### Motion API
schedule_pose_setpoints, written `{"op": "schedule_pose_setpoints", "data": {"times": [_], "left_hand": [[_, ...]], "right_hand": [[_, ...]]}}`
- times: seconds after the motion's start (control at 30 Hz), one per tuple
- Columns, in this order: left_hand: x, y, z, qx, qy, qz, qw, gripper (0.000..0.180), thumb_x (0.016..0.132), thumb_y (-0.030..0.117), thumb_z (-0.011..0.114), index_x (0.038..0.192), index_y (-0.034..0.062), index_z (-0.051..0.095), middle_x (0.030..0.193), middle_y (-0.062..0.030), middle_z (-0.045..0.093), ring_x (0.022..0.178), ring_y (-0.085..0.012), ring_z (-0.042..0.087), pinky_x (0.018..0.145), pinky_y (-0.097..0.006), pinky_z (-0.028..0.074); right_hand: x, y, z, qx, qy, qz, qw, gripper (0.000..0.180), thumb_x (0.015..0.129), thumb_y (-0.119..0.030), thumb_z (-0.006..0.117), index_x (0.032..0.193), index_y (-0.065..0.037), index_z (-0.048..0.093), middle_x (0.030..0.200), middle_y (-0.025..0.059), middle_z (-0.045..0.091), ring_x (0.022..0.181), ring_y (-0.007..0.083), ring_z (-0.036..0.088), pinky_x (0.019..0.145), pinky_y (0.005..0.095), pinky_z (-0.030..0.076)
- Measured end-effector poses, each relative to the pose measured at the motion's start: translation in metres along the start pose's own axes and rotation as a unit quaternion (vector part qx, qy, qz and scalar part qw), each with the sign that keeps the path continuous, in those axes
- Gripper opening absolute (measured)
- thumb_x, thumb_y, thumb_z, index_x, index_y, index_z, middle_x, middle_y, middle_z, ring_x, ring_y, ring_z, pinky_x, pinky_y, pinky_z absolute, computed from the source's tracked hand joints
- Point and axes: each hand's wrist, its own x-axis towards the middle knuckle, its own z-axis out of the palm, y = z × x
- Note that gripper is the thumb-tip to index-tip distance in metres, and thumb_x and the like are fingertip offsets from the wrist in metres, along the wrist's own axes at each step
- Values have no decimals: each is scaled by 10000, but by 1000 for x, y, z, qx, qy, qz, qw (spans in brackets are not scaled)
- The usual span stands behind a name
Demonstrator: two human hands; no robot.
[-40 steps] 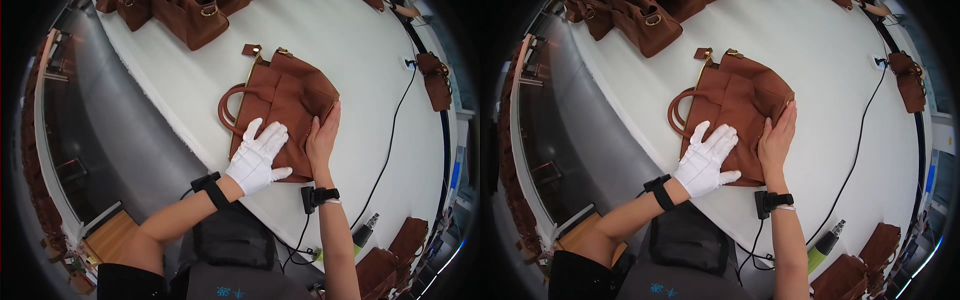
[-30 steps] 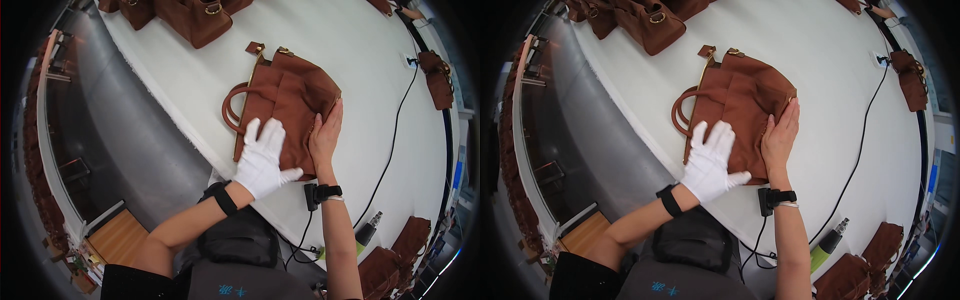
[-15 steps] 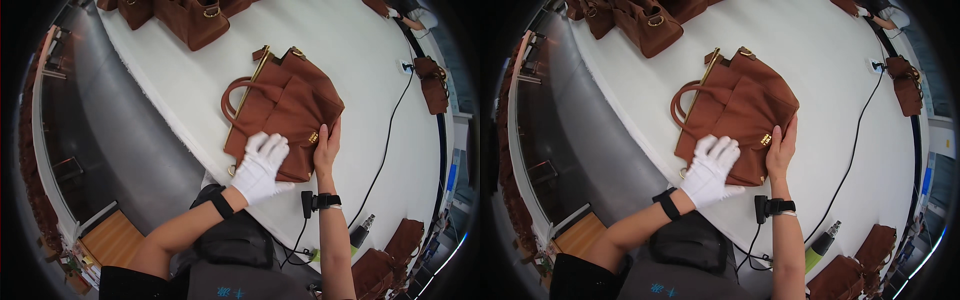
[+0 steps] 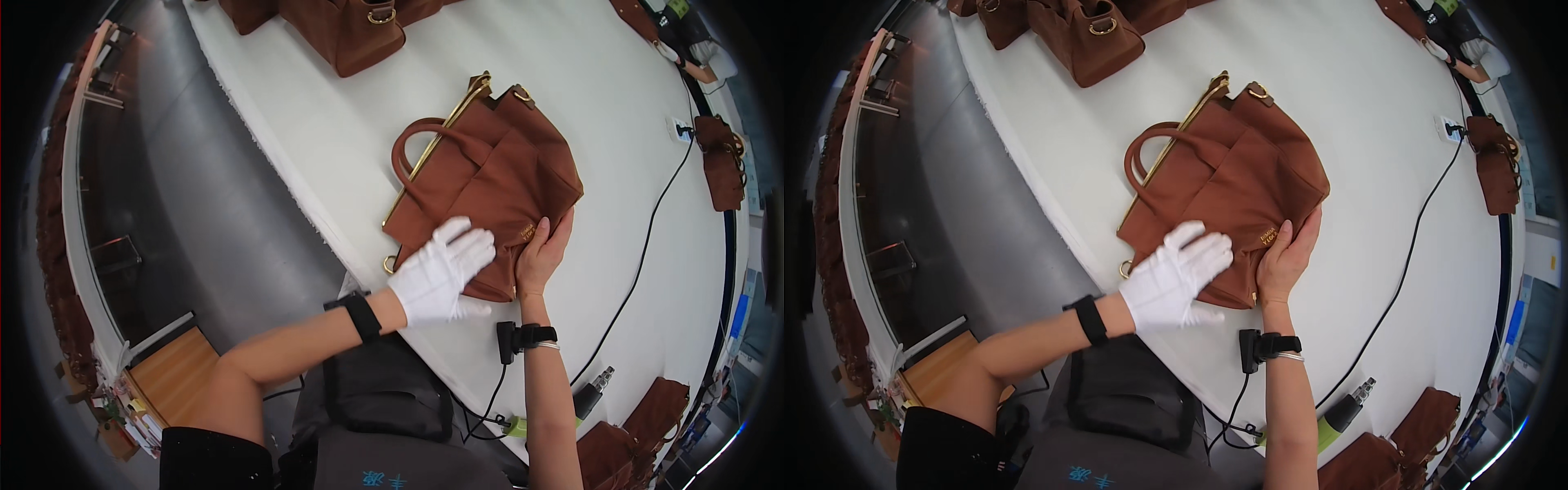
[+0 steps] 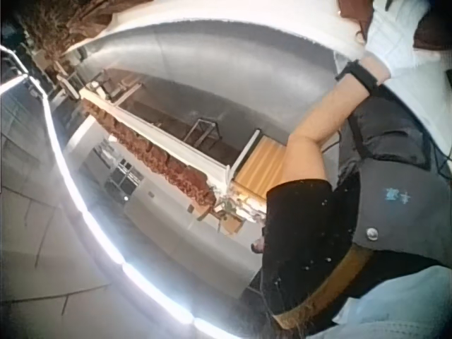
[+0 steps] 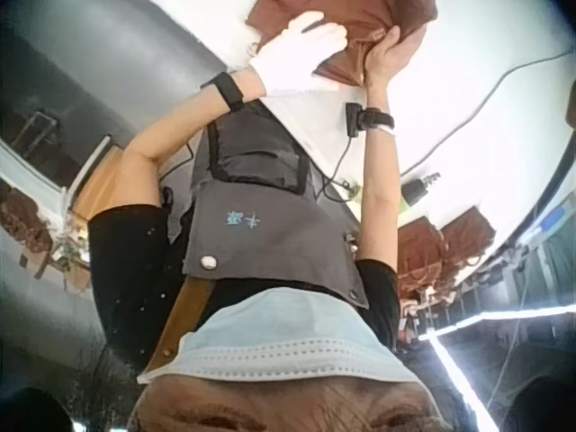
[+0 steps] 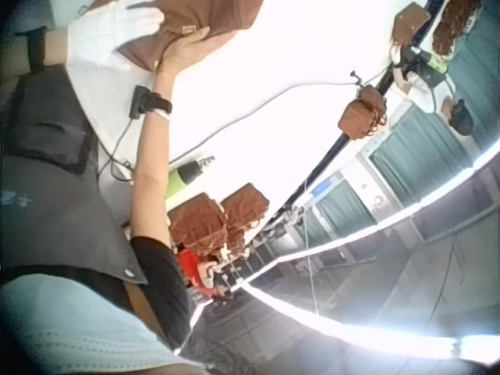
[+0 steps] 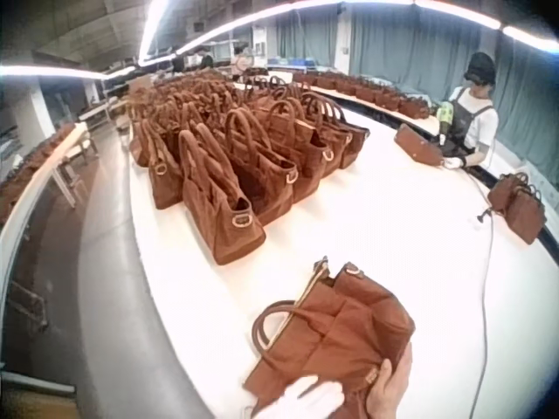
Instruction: The person uses a green heat gun to apply heat to the surface of brown handbags lined up on a white table. They hold the bag with a gloved left hand and direct the heat gun with their right hand, moving the tool along the seams and body of the bag. The person repeatedly picks up bags, treats them, and places them back on the table.
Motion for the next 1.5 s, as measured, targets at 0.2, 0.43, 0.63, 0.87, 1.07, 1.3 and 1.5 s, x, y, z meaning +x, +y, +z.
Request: {"op": "schedule_pose_setpoints", "data": {"times": [0.2,0.43,0.63,0.87,1.07,1.3,1.5], "left_hand": [[7,41,9,40,27,-107,993,876,855,648,536,1268,-124,525,1369,-267,506,1373,-400,376,1202,-493,175],[-1,-26,-17,168,179,-264,933,780,844,517,641,1305,-98,505,1362,-264,512,1349,-409,400,1167,-529,210],[-13,14,-5,21,99,-193,976,837,842,554,624,1350,-92,463,1409,-282,472,1372,-415,375,1185,-501,204],[21,-3,-38,129,150,-134,971,596,879,363,643,1347,18,509,1410,-236,457,1344,-400,378,1148,-536,239],[58,-69,-30,94,106,-207,968,320,818,97,649,1137,84,669,1121,-90,675,1052,-285,616,943,-435,471],[64,-71,-38,86,147,-214,962,97,794,141,701,876,111,744,922,-80,677,968,-308,599,850,-402,506],[65,-80,-44,92,109,-200,969,181,803,162,695,976,122,730,997,-72,670,961,-303,602,843,-418,497]], "right_hand": [[0,-2,7,-49,-13,-30,998,512,1024,-118,426,1494,33,289,1523,245,344,1384,412,373,1131,432,345],[-4,9,8,-67,-10,-48,997,514,1016,-90,427,1494,32,287,1517,251,346,1382,418,370,1131,438,346],[0,2,7,-67,-18,-55,996,516,1015,-90,429,1494,37,285,1515,257,343,1389,421,358,1135,440,340],[-3,6,8,-73,-16,-50,996,517,1015,-94,430,1492,43,283,1518,256,338,1387,421,361,1134,443,340],[-2,6,7,-71,-14,-53,996,509,1014,-95,429,1484,46,293,1517,256,339,1390,420,357,1132,444,342],[-2,2,7,-67,-16,-45,997,506,1011,-89,428,1481,46,297,1515,257,340,1388,423,358,1132,445,344],[-2,0,6,-61,-18,-45,997,506,1017,-99,426,1484,43,293,1522,257,328,1390,420,359,1131,442,348]]}}
